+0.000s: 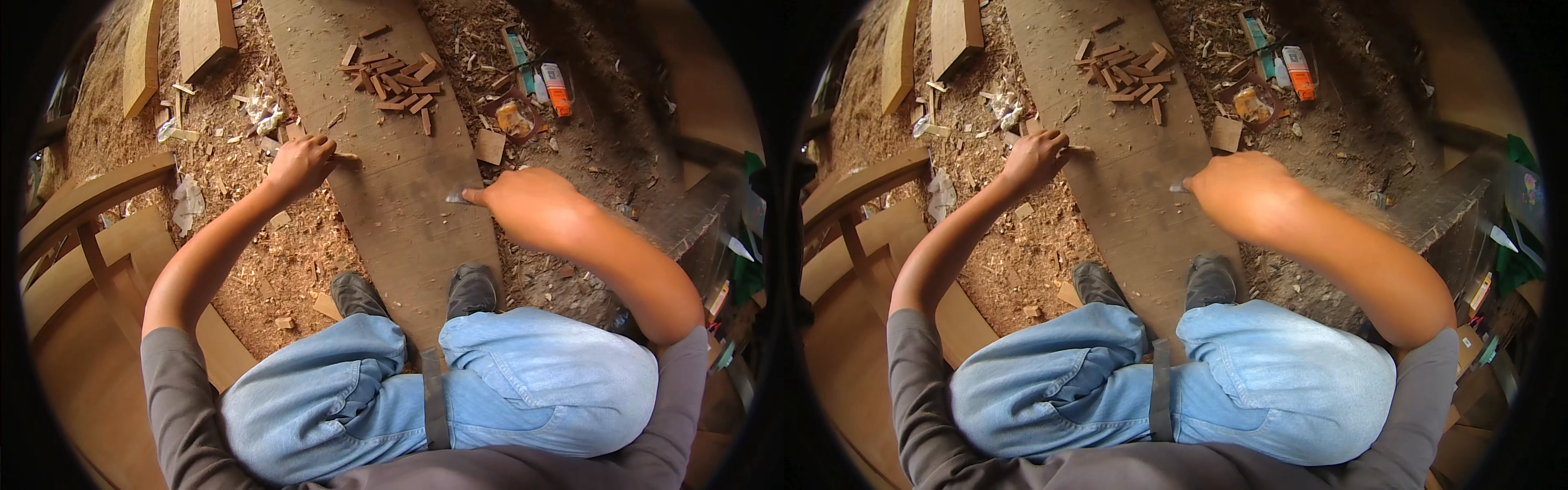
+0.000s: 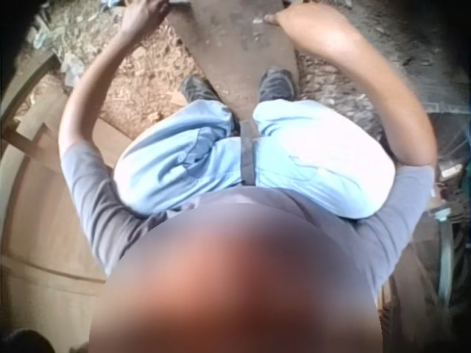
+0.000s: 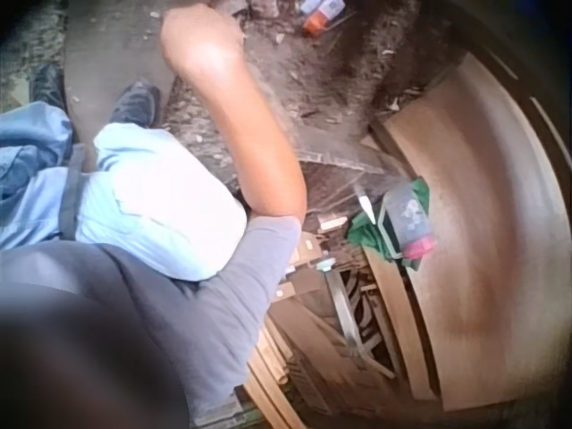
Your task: The person sits on the floor and uses a chisel to shape small wooden pieces. They repeatedly pick up pieces, carve them, and place them back down, occasionally using a brush to clear sawdust.
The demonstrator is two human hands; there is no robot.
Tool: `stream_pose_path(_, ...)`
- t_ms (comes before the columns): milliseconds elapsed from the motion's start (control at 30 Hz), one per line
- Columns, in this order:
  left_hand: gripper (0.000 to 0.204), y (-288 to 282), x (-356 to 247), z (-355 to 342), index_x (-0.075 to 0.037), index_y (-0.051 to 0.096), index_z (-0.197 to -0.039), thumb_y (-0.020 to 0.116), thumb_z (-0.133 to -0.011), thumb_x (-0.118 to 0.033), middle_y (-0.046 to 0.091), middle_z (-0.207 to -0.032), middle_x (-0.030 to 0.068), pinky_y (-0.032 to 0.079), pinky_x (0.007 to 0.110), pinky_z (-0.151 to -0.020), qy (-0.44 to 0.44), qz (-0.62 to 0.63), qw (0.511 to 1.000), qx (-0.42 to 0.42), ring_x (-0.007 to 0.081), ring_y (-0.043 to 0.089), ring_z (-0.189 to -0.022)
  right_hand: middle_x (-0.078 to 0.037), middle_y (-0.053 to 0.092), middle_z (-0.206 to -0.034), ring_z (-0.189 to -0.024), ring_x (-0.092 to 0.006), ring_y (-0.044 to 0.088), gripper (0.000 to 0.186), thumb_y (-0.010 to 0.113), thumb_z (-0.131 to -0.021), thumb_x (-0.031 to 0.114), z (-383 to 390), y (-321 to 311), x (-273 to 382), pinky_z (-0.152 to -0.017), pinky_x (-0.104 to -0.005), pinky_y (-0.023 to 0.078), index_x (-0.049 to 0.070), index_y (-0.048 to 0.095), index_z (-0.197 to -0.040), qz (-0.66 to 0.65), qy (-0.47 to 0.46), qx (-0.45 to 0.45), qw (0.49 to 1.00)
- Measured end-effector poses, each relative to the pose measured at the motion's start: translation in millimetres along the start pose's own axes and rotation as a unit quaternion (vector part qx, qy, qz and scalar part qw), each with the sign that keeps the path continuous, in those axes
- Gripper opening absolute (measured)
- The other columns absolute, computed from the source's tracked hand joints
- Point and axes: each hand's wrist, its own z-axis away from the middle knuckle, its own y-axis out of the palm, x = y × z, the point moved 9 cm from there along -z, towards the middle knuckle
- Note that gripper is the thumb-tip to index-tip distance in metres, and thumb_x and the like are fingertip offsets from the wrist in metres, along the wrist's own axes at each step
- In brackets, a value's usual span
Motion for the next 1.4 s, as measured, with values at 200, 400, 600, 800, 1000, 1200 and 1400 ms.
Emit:
stream_pose_path(200,0.024,-1,0,1,-0.006,0.060,-0.101,0.068,-0.093,-0.027,0.062,-0.101,0.0109,0.056,0.041,-0.080,0.019,-0.011,1.000,-0.016,0.0290,0.063,-0.099,-0.017,0.072,-0.087,-0.082,-0.0341,0.071,0.062,0.057,-0.081,-0.005,10,-23,-5,-0.073,-0.0446,0.057,0.013,0.059,-0.140,-0.029,-0.005,-0.076,0.997)
stream_pose_path(400,0.020,-3,-3,2,-0.008,0.062,-0.101,0.071,-0.087,-0.019,0.062,-0.097,0.0093,0.054,0.042,-0.077,0.062,0.012,0.996,-0.060,0.0306,0.061,-0.094,-0.013,0.073,-0.087,-0.083,-0.0315,0.073,0.047,0.055,-0.092,0.001,-4,31,5,-0.070,-0.0433,0.059,0.013,0.061,-0.137,0.065,-0.014,0.018,0.998)
stream_pose_path(600,0.027,-8,-10,1,-0.007,0.064,-0.103,0.076,-0.084,-0.021,0.062,-0.100,0.0091,0.053,0.042,-0.083,0.076,0.024,0.995,-0.064,0.0311,0.060,-0.099,-0.010,0.074,-0.091,-0.087,-0.0285,0.074,0.040,0.060,-0.092,0.008,-6,67,24,-0.069,-0.0401,0.059,0.012,0.065,-0.131,0.104,-0.060,0.073,0.990)
stream_pose_path(800,0.026,-9,-8,-6,-0.007,0.068,-0.103,0.076,-0.084,-0.024,0.063,-0.102,0.0097,0.051,0.043,-0.088,0.050,0.022,0.998,-0.040,0.0305,0.058,-0.105,-0.009,0.075,-0.106,-0.099,-0.0268,0.073,0.025,0.066,-0.088,0.010,-10,84,24,-0.074,-0.0369,0.059,0.009,0.075,-0.111,0.101,-0.048,0.101,0.989)
stream_pose_path(1000,0.024,-11,-20,-7,-0.007,0.069,-0.101,0.070,-0.091,-0.029,0.063,-0.101,0.0094,0.050,0.041,-0.088,0.082,0.001,0.995,-0.054,0.0294,0.057,-0.102,-0.009,0.075,-0.114,-0.105,-0.0254,0.073,0.024,0.068,-0.087,0.011,-11,104,26,-0.075,-0.0367,0.060,0.009,0.077,-0.109,0.128,-0.043,0.142,0.981)
stream_pose_path(1200,0.022,-11,-22,-8,-0.007,0.069,-0.100,0.068,-0.093,-0.028,0.062,-0.099,0.0096,0.050,0.041,-0.088,0.083,0.008,0.995,-0.063,0.0298,0.057,-0.101,-0.011,0.076,-0.104,-0.098,-0.0265,0.074,0.017,0.065,-0.087,0.010,-11,112,28,-0.074,-0.0366,0.060,0.008,0.078,-0.099,0.126,-0.056,0.123,0.983)
stream_pose_path(1400,0.024,-2,-10,-8,-0.007,0.065,-0.103,0.070,-0.091,-0.027,0.062,-0.100,0.0096,0.050,0.042,-0.088,0.048,0.000,0.999,-0.008,0.0307,0.057,-0.101,-0.011,0.076,-0.105,-0.098,-0.0262,0.074,0.017,0.065,-0.087,0.010,-11,113,29,-0.074,-0.0366,0.060,0.008,0.078,-0.099,0.124,-0.063,0.133,0.981)
